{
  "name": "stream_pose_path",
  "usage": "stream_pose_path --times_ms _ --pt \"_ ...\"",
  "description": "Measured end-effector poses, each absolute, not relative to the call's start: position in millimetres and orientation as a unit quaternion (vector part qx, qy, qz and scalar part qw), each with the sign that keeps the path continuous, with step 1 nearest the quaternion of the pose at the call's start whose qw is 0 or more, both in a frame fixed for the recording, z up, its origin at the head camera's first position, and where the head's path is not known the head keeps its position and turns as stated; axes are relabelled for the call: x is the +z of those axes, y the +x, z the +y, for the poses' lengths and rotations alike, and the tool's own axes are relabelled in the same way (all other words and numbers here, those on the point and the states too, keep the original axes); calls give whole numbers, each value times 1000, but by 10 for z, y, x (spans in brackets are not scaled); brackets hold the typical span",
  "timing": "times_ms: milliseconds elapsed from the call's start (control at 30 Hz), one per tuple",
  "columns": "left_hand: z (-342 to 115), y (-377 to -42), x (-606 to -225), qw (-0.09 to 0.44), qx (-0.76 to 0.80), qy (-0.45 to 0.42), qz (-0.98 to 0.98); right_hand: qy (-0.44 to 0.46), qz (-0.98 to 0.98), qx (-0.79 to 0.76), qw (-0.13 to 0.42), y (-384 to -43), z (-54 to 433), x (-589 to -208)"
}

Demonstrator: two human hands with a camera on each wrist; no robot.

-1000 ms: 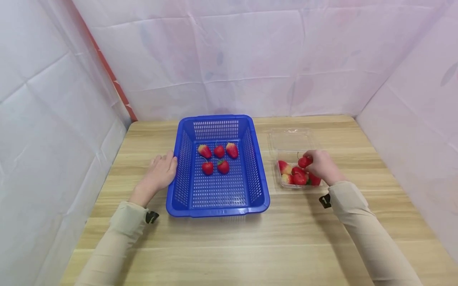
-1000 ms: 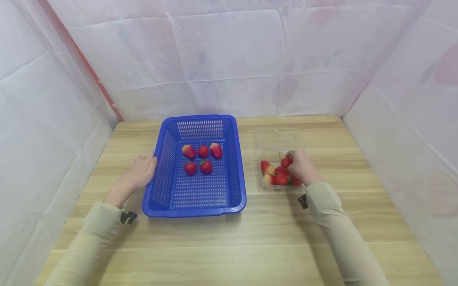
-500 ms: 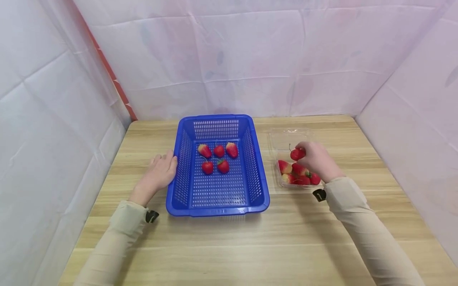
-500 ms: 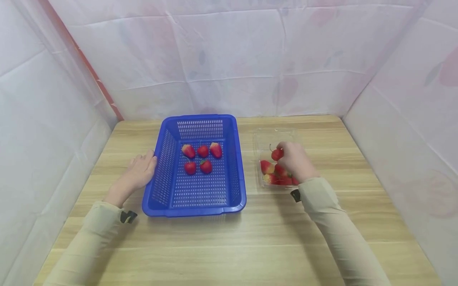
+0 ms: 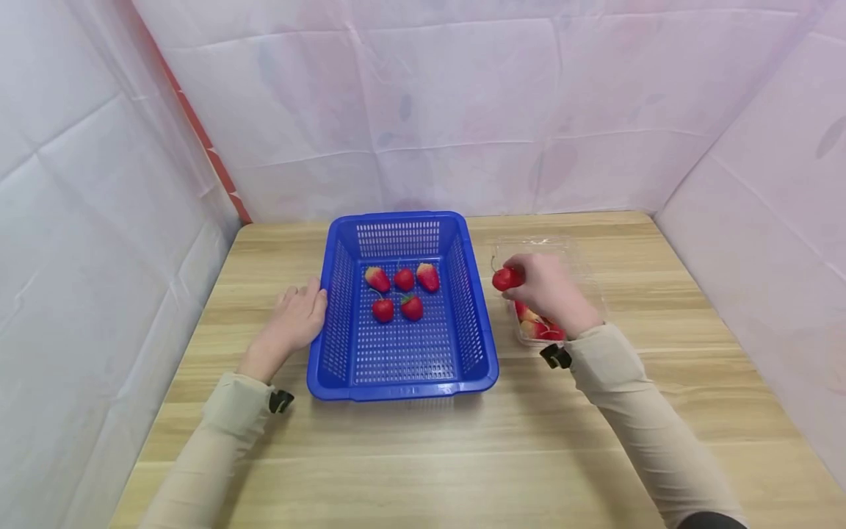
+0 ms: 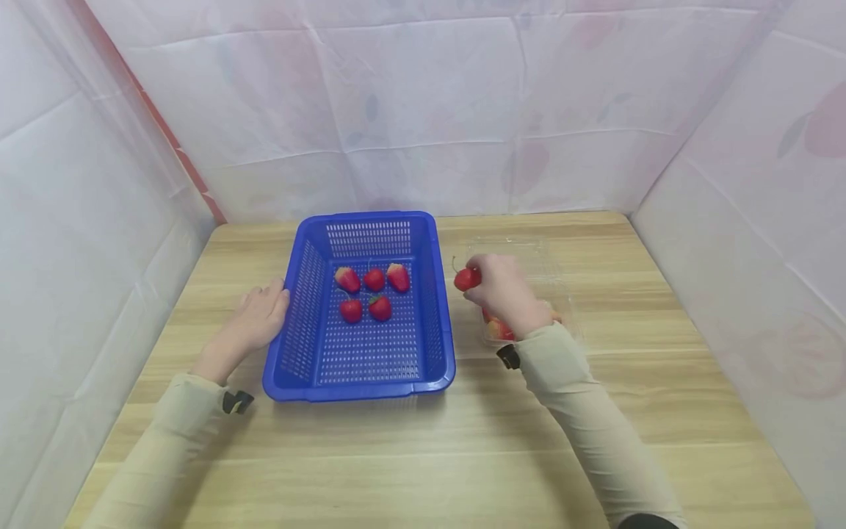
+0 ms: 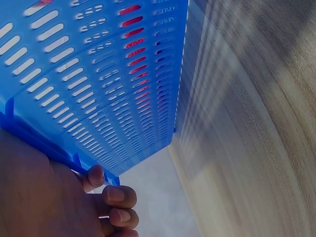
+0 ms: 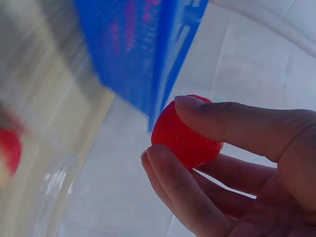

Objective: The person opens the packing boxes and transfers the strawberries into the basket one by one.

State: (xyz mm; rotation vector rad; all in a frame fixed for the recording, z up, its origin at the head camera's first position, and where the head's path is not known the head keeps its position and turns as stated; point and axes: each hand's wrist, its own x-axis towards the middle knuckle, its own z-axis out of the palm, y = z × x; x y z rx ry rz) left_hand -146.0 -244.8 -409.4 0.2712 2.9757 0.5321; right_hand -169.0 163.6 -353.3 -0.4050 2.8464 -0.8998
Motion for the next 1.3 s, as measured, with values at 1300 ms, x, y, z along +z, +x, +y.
stream_pose_path --times_ms 1300 --pt "-2448 -1436 -4091 55 176 90 979 -131 928 -314 153 -1932 519 -3756"
